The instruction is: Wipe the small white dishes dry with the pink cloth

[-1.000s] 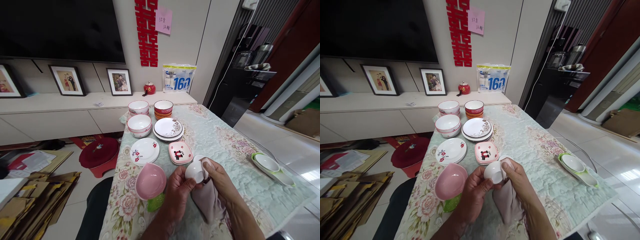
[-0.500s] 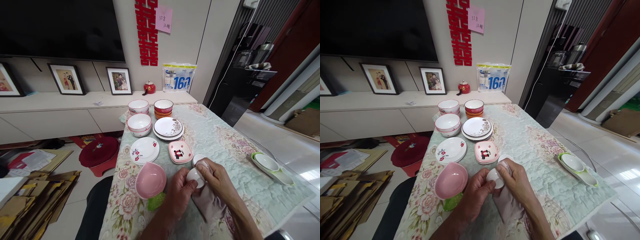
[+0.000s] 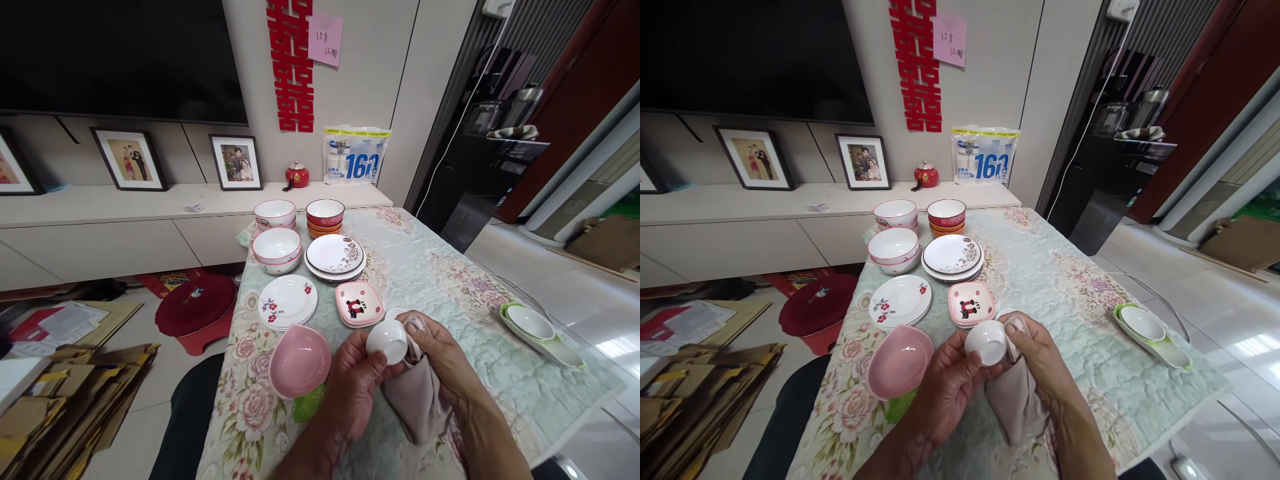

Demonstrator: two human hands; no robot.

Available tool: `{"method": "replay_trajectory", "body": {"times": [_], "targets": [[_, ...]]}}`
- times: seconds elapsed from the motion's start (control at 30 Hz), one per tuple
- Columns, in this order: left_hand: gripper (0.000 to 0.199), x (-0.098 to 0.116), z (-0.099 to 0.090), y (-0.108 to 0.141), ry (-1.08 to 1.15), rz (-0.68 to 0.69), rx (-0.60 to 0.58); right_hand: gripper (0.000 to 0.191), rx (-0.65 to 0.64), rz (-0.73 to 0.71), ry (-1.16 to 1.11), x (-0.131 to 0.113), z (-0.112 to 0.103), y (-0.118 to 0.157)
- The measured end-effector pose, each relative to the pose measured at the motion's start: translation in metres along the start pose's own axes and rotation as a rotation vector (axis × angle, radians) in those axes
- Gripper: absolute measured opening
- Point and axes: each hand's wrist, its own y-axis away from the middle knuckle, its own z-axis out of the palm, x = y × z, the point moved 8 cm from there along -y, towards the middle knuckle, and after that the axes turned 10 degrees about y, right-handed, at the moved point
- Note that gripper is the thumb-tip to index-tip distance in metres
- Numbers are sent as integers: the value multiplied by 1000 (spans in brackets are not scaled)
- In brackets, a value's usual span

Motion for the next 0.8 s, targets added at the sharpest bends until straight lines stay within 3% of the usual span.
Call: {"method": "replay_trajectory", "body": {"times": [0.2, 0.4, 0.47, 0.63, 0.8], "targets": [[33, -6, -2, 4, -138, -117, -9, 41, 27, -44, 223, -7, -7, 3], [21, 1, -7, 1, -259, 24, 65, 37, 41, -224, 589, -25, 7, 6], [20, 1, -6, 1, -254, 44, 63, 38, 17, -200, 544, -21, 9, 5], [28, -5, -4, 1, -132, 9, 35, 43, -17, -33, 192, -2, 0, 1], [38, -4, -3, 0, 31, -27, 45, 39, 1, -37, 126, -7, -2, 2]]}}
